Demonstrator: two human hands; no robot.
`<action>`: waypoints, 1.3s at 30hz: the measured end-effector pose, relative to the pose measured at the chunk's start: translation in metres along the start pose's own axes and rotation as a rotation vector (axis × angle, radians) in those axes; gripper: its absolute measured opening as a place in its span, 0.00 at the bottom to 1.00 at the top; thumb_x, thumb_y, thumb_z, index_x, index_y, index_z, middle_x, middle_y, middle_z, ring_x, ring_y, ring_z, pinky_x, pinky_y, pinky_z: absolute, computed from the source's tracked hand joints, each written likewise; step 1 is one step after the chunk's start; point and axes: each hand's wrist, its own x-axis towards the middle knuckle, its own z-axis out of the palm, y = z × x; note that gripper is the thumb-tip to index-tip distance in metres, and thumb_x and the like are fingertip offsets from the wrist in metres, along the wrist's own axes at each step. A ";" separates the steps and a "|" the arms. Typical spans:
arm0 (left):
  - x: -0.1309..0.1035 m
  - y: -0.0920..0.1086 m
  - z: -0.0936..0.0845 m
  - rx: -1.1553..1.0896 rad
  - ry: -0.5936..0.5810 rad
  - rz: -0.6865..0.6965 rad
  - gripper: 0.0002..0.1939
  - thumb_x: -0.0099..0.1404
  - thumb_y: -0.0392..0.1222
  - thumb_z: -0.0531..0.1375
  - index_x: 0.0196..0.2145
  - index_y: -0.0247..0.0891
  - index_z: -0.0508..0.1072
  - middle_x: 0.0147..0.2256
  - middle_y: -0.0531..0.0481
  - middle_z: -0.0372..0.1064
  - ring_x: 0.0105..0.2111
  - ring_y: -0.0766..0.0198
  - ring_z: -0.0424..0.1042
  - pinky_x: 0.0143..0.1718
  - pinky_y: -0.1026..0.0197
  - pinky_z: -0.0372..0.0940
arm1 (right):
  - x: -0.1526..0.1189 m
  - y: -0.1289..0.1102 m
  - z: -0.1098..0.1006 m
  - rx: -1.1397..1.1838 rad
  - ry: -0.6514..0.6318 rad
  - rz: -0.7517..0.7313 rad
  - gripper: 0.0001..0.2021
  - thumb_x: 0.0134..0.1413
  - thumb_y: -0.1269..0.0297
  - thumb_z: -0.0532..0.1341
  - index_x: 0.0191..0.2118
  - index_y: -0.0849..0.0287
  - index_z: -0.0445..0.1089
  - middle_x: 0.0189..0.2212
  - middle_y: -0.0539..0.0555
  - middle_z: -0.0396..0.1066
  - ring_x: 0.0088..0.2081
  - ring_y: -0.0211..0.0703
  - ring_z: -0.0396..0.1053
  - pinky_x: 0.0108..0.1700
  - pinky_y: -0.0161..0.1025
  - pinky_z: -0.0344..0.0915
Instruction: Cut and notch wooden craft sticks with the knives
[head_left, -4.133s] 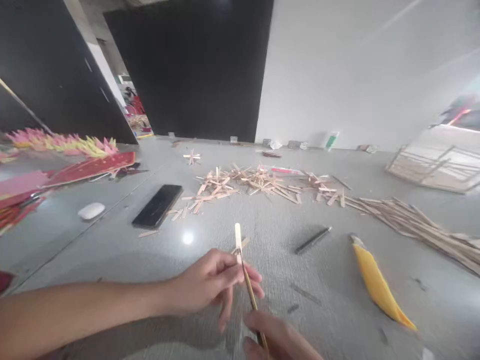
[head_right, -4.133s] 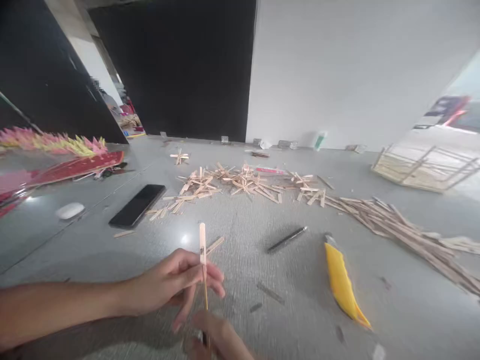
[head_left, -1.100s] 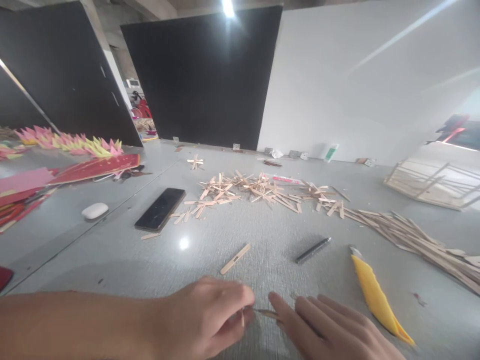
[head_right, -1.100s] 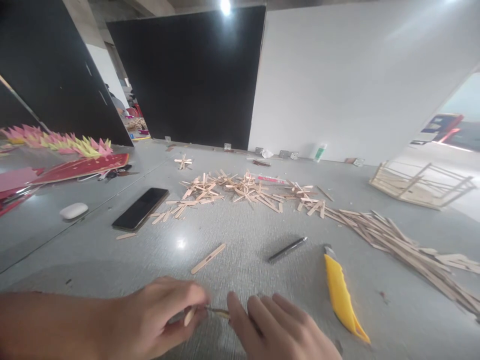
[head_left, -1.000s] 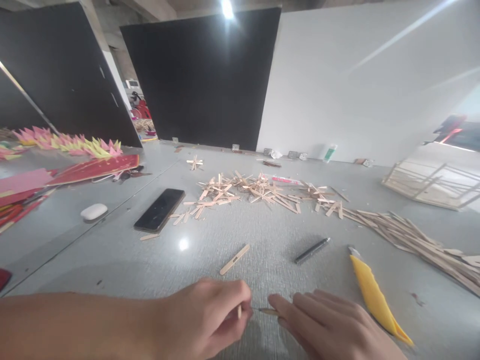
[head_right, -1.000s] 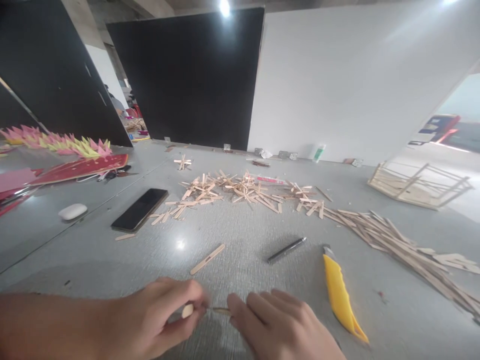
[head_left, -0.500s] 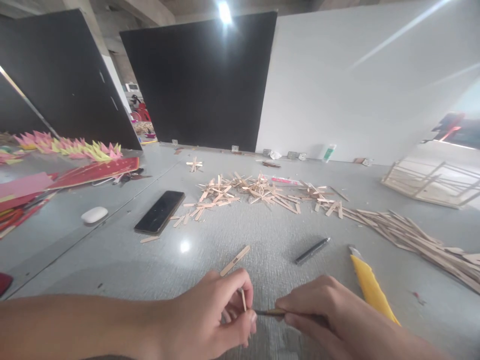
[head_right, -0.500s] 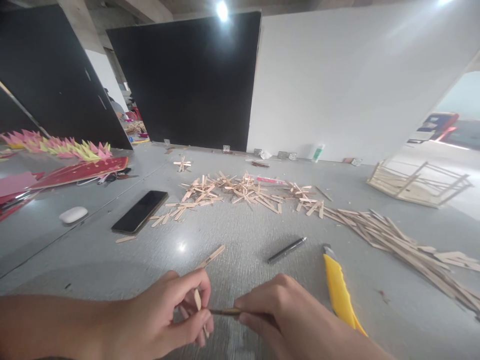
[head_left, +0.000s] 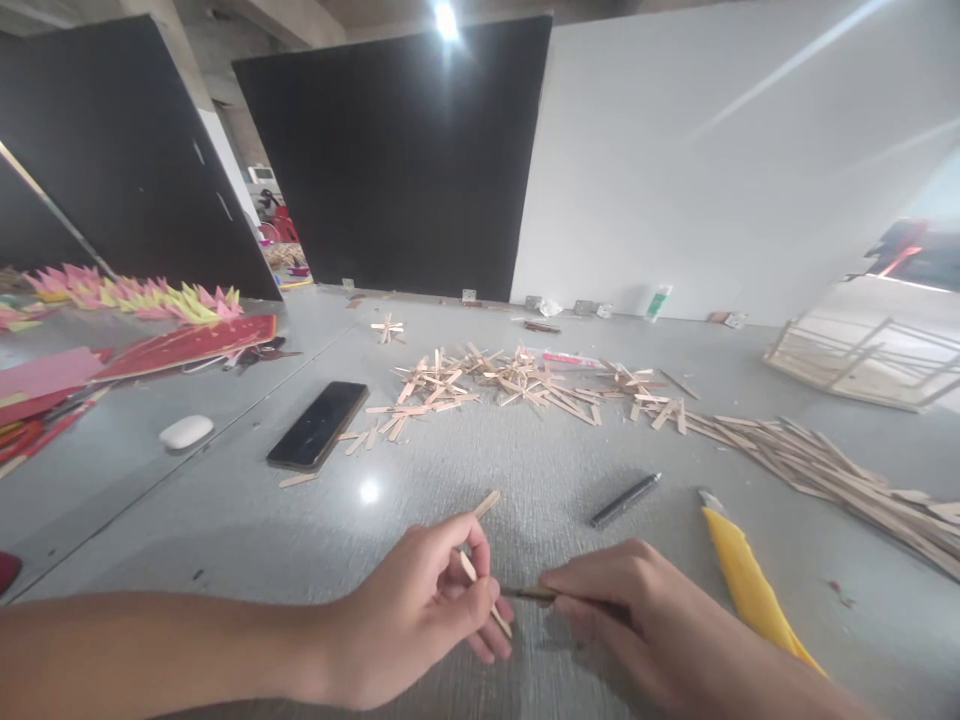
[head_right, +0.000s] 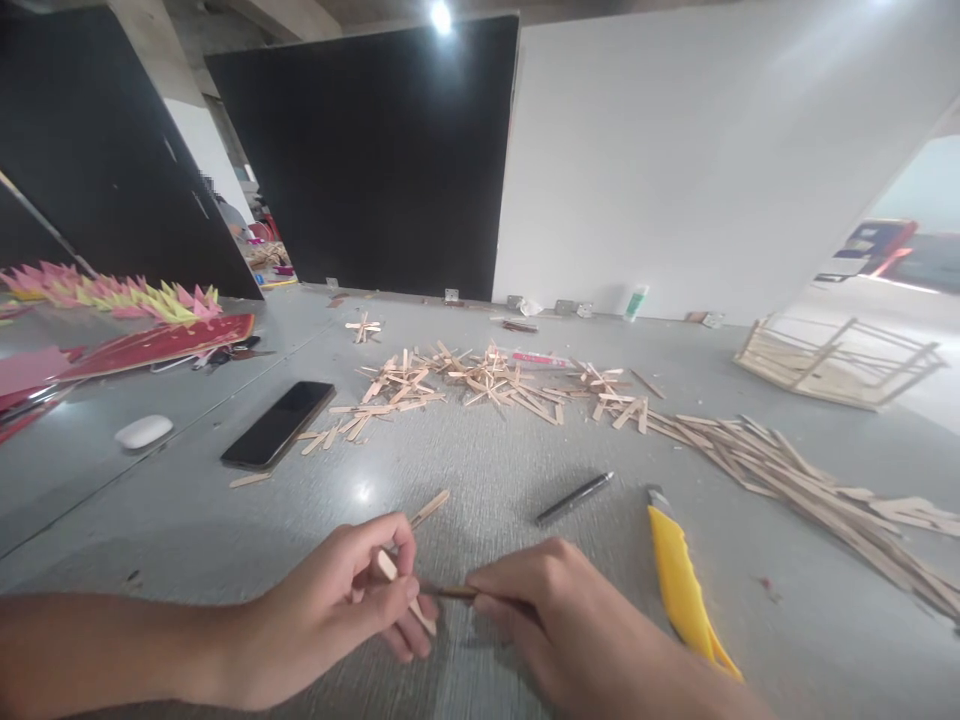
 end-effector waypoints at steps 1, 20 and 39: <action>0.000 0.001 0.000 0.002 -0.009 -0.014 0.15 0.76 0.51 0.58 0.39 0.39 0.60 0.37 0.44 0.76 0.36 0.57 0.82 0.39 0.55 0.76 | -0.001 -0.001 0.000 -0.002 -0.007 0.007 0.16 0.72 0.69 0.51 0.28 0.55 0.58 0.23 0.43 0.54 0.27 0.36 0.50 0.32 0.36 0.54; -0.004 0.015 0.000 0.077 -0.075 -0.070 0.10 0.78 0.44 0.55 0.39 0.41 0.57 0.34 0.50 0.74 0.30 0.65 0.75 0.36 0.57 0.73 | -0.004 0.001 -0.003 0.013 -0.039 0.031 0.17 0.73 0.65 0.51 0.28 0.55 0.54 0.24 0.43 0.50 0.28 0.37 0.48 0.35 0.36 0.53; -0.001 0.034 -0.014 -0.030 0.040 0.133 0.13 0.80 0.54 0.53 0.42 0.43 0.57 0.45 0.43 0.77 0.42 0.56 0.80 0.41 0.51 0.77 | -0.015 0.028 -0.033 -0.155 0.384 0.152 0.20 0.72 0.51 0.51 0.29 0.54 0.68 0.22 0.47 0.67 0.24 0.38 0.61 0.30 0.37 0.57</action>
